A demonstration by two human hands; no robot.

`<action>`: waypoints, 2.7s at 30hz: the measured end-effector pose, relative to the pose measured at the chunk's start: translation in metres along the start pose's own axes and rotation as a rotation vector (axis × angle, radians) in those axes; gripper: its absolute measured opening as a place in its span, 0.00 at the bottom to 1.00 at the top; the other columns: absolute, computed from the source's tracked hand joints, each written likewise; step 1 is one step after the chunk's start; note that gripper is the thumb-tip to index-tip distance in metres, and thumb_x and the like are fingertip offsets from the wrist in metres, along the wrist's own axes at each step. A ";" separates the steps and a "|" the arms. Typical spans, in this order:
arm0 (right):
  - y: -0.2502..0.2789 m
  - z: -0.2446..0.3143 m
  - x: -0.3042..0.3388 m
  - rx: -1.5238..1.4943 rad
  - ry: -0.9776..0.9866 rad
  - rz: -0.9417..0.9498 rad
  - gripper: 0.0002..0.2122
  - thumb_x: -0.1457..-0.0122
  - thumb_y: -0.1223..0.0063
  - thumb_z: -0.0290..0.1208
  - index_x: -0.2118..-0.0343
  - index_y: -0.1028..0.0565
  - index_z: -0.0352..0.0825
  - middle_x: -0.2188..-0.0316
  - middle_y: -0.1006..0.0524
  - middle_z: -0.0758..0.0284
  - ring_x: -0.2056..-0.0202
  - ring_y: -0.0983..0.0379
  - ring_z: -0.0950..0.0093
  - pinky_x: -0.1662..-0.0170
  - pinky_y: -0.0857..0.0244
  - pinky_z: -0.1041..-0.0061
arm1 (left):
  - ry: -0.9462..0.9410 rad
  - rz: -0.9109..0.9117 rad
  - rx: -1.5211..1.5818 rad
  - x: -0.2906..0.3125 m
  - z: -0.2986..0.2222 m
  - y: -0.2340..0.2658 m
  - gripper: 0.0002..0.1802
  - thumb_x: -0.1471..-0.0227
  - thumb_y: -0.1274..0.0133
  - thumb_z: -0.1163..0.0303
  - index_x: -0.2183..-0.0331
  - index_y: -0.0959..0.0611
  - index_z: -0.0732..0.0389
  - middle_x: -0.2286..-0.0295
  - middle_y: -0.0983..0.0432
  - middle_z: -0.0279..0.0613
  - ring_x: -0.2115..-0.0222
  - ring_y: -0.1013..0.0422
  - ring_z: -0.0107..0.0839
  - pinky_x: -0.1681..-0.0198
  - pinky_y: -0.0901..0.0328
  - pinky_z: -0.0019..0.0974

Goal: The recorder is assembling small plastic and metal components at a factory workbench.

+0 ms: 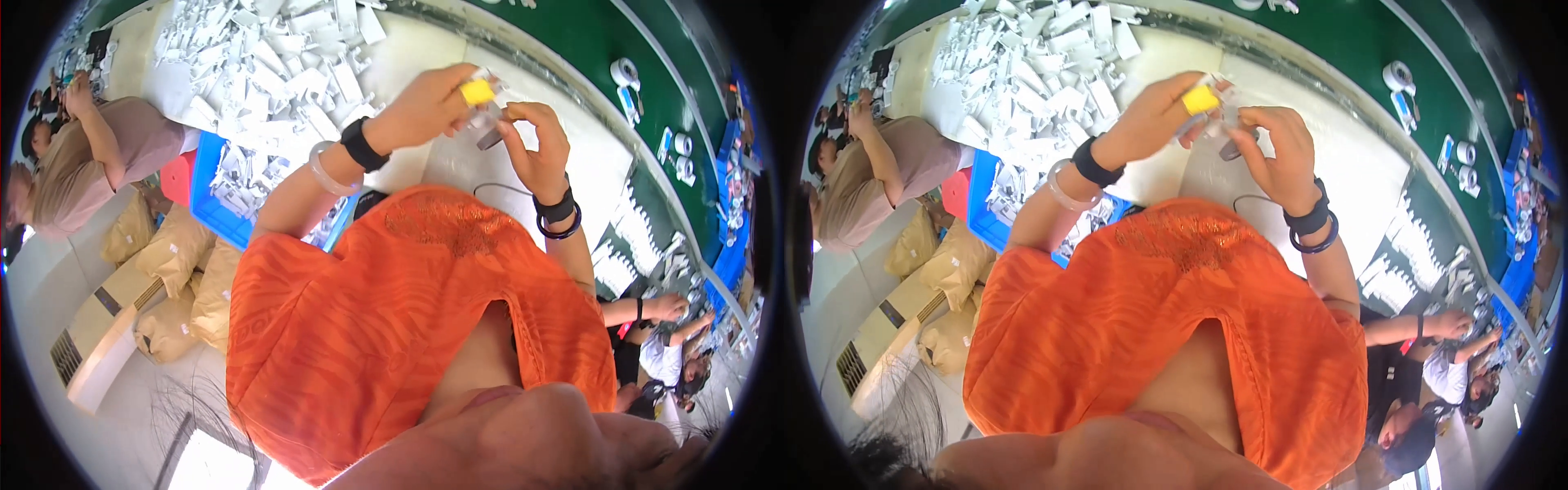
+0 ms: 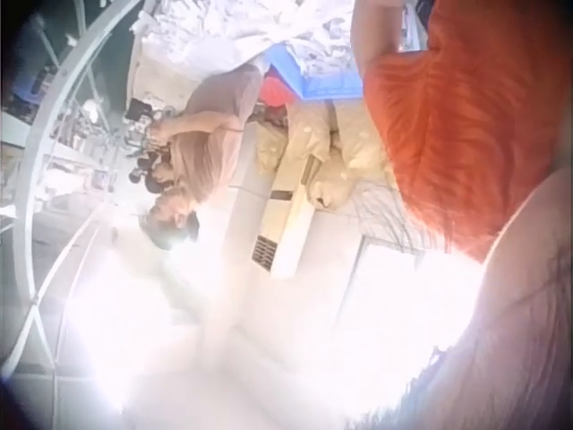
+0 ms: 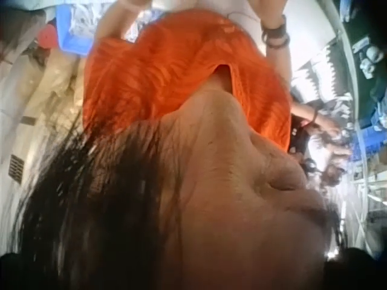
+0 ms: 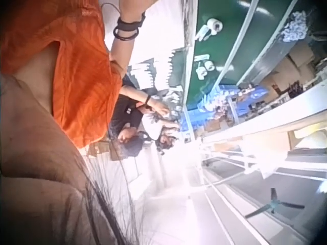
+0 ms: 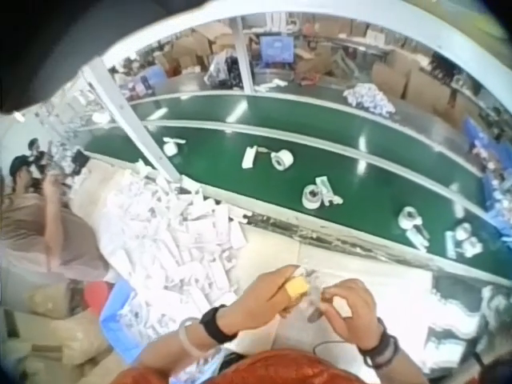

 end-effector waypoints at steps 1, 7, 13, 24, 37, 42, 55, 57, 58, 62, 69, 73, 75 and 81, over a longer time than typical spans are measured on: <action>-0.003 -0.007 -0.008 -0.001 0.022 0.000 0.12 0.50 0.37 0.21 0.62 0.25 0.32 0.70 0.22 0.64 0.69 0.26 0.67 0.59 0.32 0.71 | 0.006 -0.056 0.089 -0.008 0.002 0.018 0.16 0.38 0.55 0.65 0.51 0.23 0.61 0.69 0.23 0.36 0.79 0.30 0.19 0.76 0.33 0.24; -0.044 -0.085 -0.104 -0.057 -0.119 0.054 0.08 0.43 0.44 0.22 0.59 0.25 0.32 0.67 0.22 0.62 0.66 0.24 0.68 0.62 0.31 0.75 | -0.092 -0.173 0.023 -0.088 0.024 0.193 0.22 0.41 0.52 0.66 0.46 0.29 0.63 0.60 0.23 0.45 0.65 0.25 0.29 0.63 0.28 0.32; -0.137 -0.187 -0.259 0.082 0.048 0.180 0.12 0.42 0.45 0.28 0.56 0.26 0.33 0.61 0.22 0.59 0.62 0.24 0.61 0.59 0.29 0.67 | -0.609 -0.455 -0.072 -0.169 0.060 0.367 0.12 0.41 0.55 0.70 0.59 0.23 0.67 0.69 0.22 0.50 0.69 0.25 0.42 0.63 0.32 0.39; -0.293 -0.320 -0.384 0.658 -0.036 0.542 0.12 0.38 0.52 0.41 0.63 0.24 0.38 0.69 0.20 0.63 0.63 0.22 0.63 0.62 0.31 0.62 | -0.083 -1.137 -0.055 -0.237 0.188 0.565 0.23 0.40 0.54 0.53 0.64 0.20 0.67 0.71 0.23 0.47 0.70 0.27 0.43 0.69 0.35 0.44; -0.167 -0.146 -0.249 -0.560 -0.374 0.574 0.10 0.36 0.49 0.32 0.62 0.23 0.29 0.73 0.22 0.70 0.70 0.29 0.86 0.65 0.36 0.86 | -0.639 -0.439 -0.880 -0.134 0.008 0.263 0.38 0.61 0.37 0.61 0.45 0.28 0.57 0.50 0.29 0.49 0.46 0.37 0.47 0.41 0.47 0.49; -0.106 -0.082 -0.180 -0.562 -0.361 0.767 0.12 0.35 0.51 0.32 0.58 0.23 0.28 0.72 0.22 0.68 0.70 0.28 0.81 0.63 0.35 0.83 | -0.150 0.242 -1.038 -0.096 -0.003 0.173 0.28 0.59 0.40 0.61 0.54 0.24 0.60 0.67 0.21 0.49 0.64 0.25 0.50 0.60 0.33 0.50; -0.018 -0.017 -0.046 0.191 -0.075 0.257 0.04 0.47 0.40 0.26 0.70 0.24 0.35 0.83 0.27 0.66 0.80 0.31 0.67 0.70 0.36 0.70 | -0.089 -0.088 -0.484 -0.001 -0.024 0.030 0.25 0.52 0.42 0.68 0.53 0.29 0.66 0.73 0.25 0.54 0.77 0.26 0.47 0.73 0.33 0.44; -0.015 -0.011 -0.034 0.217 -0.058 0.166 0.06 0.51 0.39 0.23 0.70 0.24 0.36 0.82 0.27 0.65 0.78 0.30 0.62 0.70 0.37 0.66 | 0.088 -0.039 -0.286 0.009 -0.016 0.014 0.26 0.51 0.42 0.68 0.51 0.30 0.65 0.75 0.25 0.50 0.81 0.26 0.40 0.77 0.33 0.40; -0.009 -0.006 -0.031 0.211 -0.016 0.038 0.07 0.52 0.38 0.23 0.70 0.24 0.36 0.80 0.26 0.66 0.76 0.30 0.63 0.69 0.37 0.67 | 0.050 -0.041 -0.129 0.008 -0.013 0.009 0.28 0.51 0.42 0.68 0.50 0.32 0.64 0.75 0.26 0.46 0.83 0.28 0.34 0.80 0.35 0.36; 0.008 0.010 -0.014 0.105 -0.075 -0.149 0.09 0.52 0.37 0.22 0.66 0.23 0.35 0.75 0.23 0.67 0.70 0.28 0.66 0.64 0.35 0.68 | -0.111 -0.056 0.298 0.011 -0.002 -0.014 0.24 0.42 0.51 0.67 0.46 0.35 0.61 0.71 0.27 0.41 0.81 0.30 0.27 0.80 0.34 0.31; 0.016 0.022 -0.009 0.028 -0.012 -0.225 0.10 0.50 0.39 0.19 0.63 0.22 0.34 0.70 0.22 0.64 0.66 0.26 0.64 0.59 0.33 0.70 | -0.093 -0.164 0.327 0.019 -0.012 -0.030 0.20 0.38 0.61 0.70 0.46 0.34 0.63 0.67 0.28 0.43 0.76 0.31 0.25 0.78 0.33 0.28; 0.018 0.034 -0.010 0.034 0.071 -0.178 0.11 0.51 0.38 0.18 0.64 0.22 0.34 0.69 0.22 0.63 0.66 0.27 0.63 0.60 0.32 0.71 | -0.176 -0.169 0.279 0.025 -0.021 -0.034 0.22 0.42 0.62 0.76 0.46 0.34 0.64 0.69 0.29 0.42 0.76 0.32 0.24 0.77 0.33 0.28; 0.017 0.037 -0.008 0.068 0.119 -0.200 0.10 0.52 0.37 0.18 0.65 0.22 0.34 0.70 0.22 0.63 0.66 0.27 0.63 0.61 0.32 0.70 | -0.208 -0.156 0.260 0.027 -0.023 -0.035 0.24 0.46 0.63 0.79 0.46 0.34 0.64 0.69 0.29 0.42 0.77 0.33 0.24 0.77 0.32 0.29; 0.015 0.040 -0.004 0.099 0.120 -0.247 0.12 0.54 0.35 0.18 0.65 0.20 0.34 0.70 0.23 0.63 0.67 0.28 0.64 0.62 0.32 0.71 | -0.229 -0.139 0.150 0.033 -0.030 -0.036 0.24 0.46 0.63 0.78 0.46 0.35 0.67 0.74 0.29 0.40 0.78 0.35 0.23 0.75 0.35 0.28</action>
Point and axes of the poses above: each hand's wrist, its own x-axis away from the middle knuckle, its own y-axis out of the back of the hand, z = x × y, the point moved 6 cm from there along -x, towards the middle knuckle
